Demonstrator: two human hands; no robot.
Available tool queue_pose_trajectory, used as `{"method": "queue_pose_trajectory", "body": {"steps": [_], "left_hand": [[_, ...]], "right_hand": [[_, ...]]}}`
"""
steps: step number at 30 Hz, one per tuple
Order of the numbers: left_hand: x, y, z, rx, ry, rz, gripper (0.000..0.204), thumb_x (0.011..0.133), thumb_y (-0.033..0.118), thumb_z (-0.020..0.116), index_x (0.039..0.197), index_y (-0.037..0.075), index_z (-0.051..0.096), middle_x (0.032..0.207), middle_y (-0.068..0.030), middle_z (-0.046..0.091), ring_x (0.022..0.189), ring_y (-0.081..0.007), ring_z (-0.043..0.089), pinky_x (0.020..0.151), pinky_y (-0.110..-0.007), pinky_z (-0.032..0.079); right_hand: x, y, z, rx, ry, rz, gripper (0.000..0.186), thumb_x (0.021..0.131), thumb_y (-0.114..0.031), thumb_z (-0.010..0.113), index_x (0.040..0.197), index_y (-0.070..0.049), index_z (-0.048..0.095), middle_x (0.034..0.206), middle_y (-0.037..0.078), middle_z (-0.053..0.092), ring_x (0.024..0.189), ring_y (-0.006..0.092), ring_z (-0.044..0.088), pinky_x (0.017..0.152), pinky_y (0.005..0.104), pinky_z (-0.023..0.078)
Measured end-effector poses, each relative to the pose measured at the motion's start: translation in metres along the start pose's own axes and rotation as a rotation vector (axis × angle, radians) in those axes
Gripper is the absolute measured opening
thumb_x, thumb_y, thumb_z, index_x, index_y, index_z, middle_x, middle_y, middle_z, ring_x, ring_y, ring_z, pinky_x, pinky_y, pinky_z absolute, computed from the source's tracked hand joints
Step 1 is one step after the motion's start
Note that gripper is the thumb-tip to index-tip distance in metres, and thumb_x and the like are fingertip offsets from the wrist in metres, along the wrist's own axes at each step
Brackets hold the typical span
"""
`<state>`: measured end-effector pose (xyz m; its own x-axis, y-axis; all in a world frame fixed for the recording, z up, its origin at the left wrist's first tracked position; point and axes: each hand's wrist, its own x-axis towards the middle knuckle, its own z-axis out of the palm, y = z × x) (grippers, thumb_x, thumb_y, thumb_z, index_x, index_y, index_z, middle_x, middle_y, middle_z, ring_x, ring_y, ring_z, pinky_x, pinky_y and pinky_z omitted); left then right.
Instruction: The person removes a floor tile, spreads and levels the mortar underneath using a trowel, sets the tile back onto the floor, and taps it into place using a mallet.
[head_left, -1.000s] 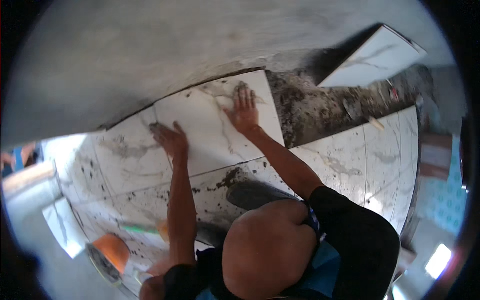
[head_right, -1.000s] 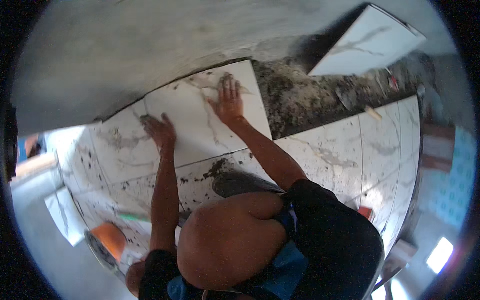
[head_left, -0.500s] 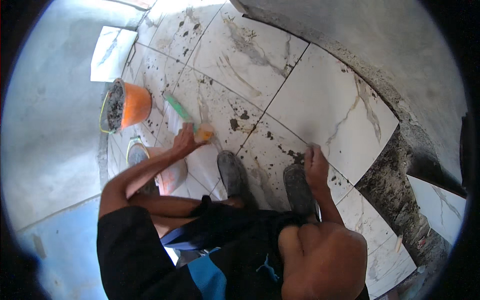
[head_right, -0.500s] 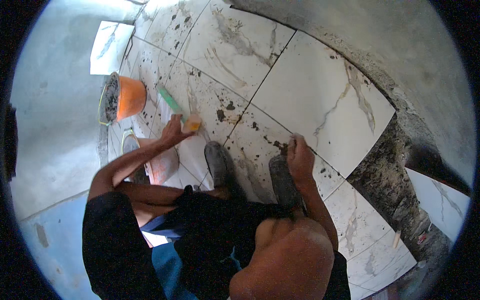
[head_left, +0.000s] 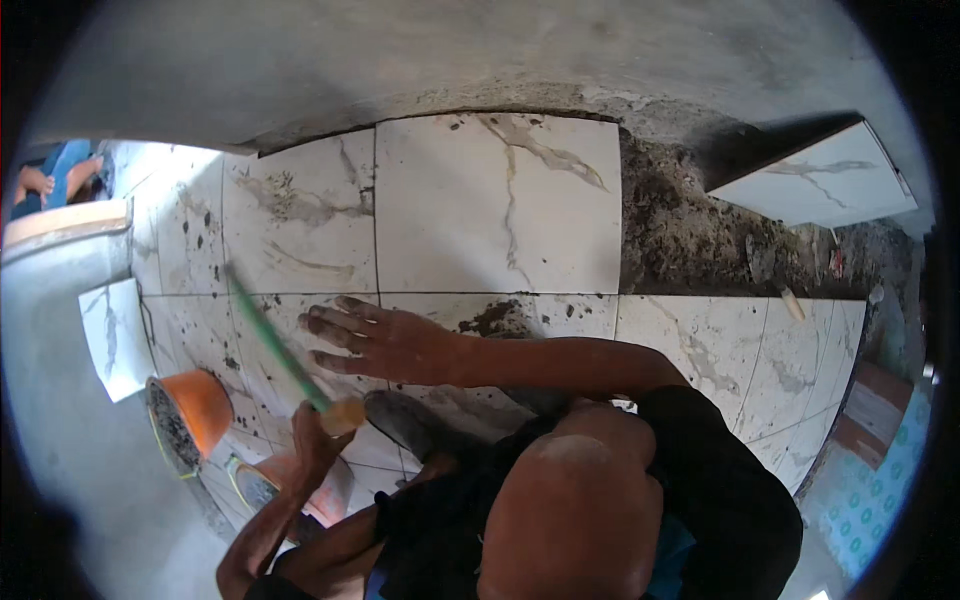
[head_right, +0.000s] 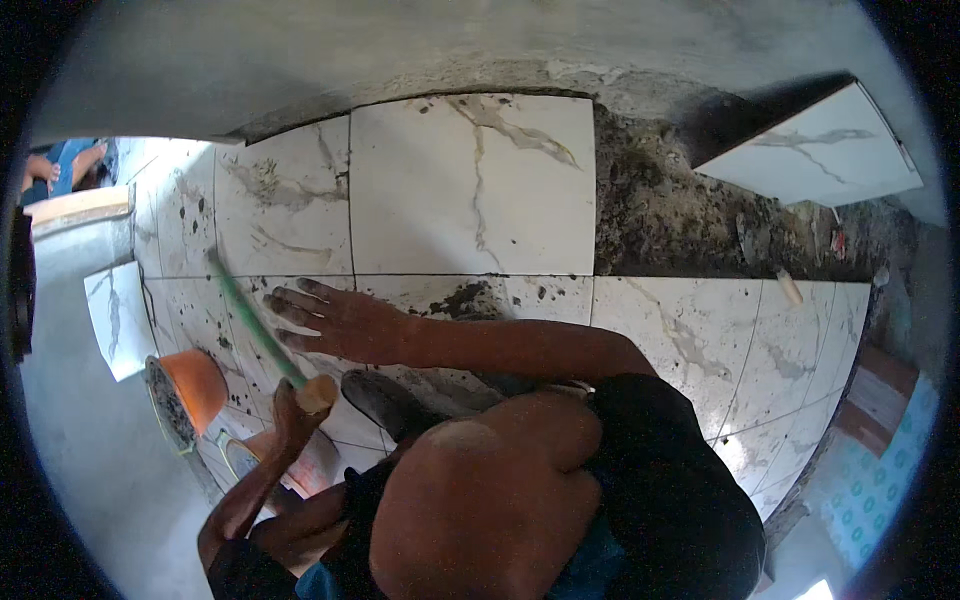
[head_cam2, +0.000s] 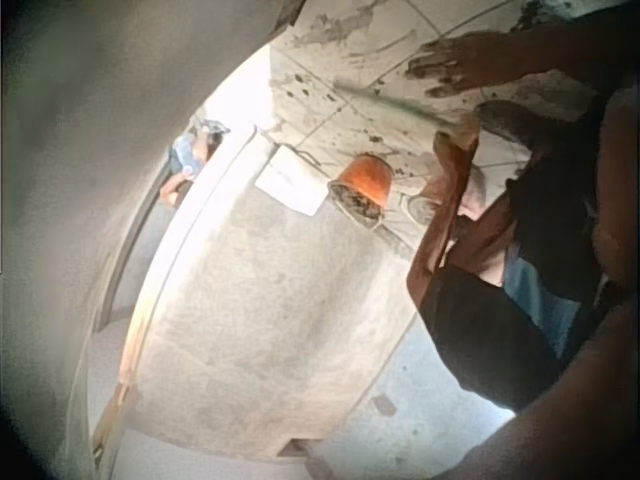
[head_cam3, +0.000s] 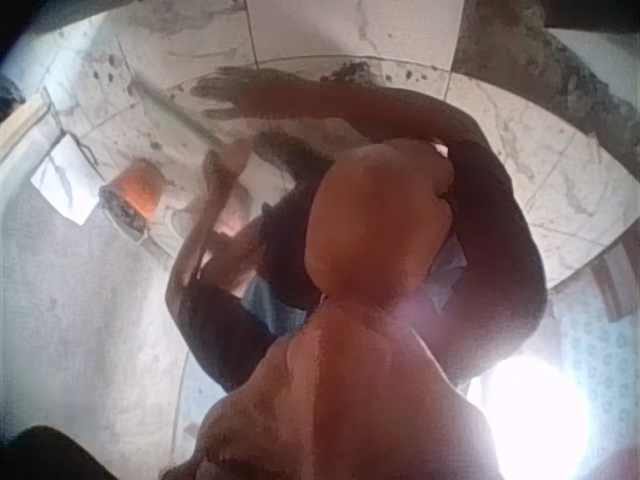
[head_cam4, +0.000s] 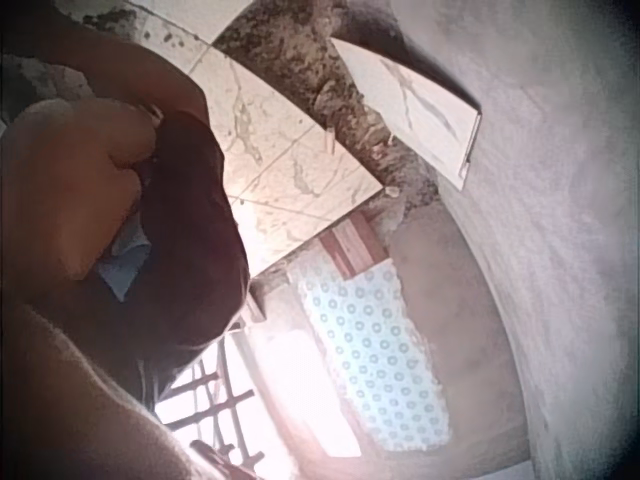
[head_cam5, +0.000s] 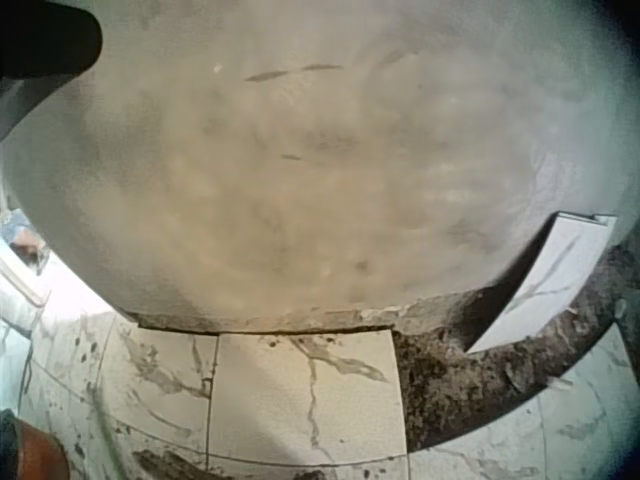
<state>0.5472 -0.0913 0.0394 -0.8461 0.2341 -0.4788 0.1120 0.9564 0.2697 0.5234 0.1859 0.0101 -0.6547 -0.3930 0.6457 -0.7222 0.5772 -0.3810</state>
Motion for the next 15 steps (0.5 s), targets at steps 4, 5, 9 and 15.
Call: {"method": "queue_pose_trajectory", "body": {"steps": [4, 5, 9, 15], "left_hand": [[0.017, 0.019, -0.013, 0.421, -0.132, 0.918, 0.051, 0.062, 0.018, 0.07, 0.103, 0.001, 0.045, 0.103, -0.0148, 0.051, 0.104, -0.0305, 0.049, 0.102, -0.057, 0.02], [0.024, 0.021, -0.009, 0.498, -0.086, 0.984, 0.044, 0.066, 0.018, 0.066, 0.102, 0.002, 0.048, 0.104, -0.0131, 0.051, 0.104, -0.0282, 0.05, 0.103, -0.059, 0.018], [0.075, 0.065, -0.001, 0.761, 0.004, 1.256, 0.03, 0.08, 0.014, 0.051, 0.108, 0.003, 0.052, 0.116, -0.0116, 0.048, 0.11, -0.0236, 0.048, 0.105, -0.06, 0.016], [0.162, 0.132, 0.071, 0.093, 0.382, 0.483, 0.058, 0.09, 0.03, 0.046, 0.135, 0.0, 0.025, 0.141, -0.0163, 0.024, 0.131, -0.03, 0.023, 0.108, -0.05, 0.013]], "right_hand": [[-0.016, 0.004, -0.03, -0.136, -0.168, 0.035, 0.03, 0.073, -0.012, 0.056, 0.101, -0.002, 0.056, 0.114, 0.019, 0.05, 0.121, 0.0287, 0.039, 0.103, 0.0385, 0.031], [-0.028, 0.0, -0.041, -0.208, -0.268, 0.122, 0.028, 0.072, -0.012, 0.057, 0.098, -0.002, 0.056, 0.111, 0.018, 0.052, 0.117, 0.0275, 0.043, 0.1, 0.0383, 0.034], [-0.078, 0.018, -0.103, 0.037, -0.973, 0.689, 0.027, 0.07, -0.024, 0.064, 0.088, -0.005, 0.057, 0.079, 0.012, 0.06, 0.073, 0.0286, 0.061, 0.068, 0.0425, 0.047], [-0.172, 0.019, -0.113, -0.237, -0.078, 1.031, 0.04, 0.077, -0.031, 0.065, 0.101, -0.002, 0.054, 0.074, 0.016, 0.061, 0.069, 0.0324, 0.062, 0.061, 0.041, 0.048]]}}
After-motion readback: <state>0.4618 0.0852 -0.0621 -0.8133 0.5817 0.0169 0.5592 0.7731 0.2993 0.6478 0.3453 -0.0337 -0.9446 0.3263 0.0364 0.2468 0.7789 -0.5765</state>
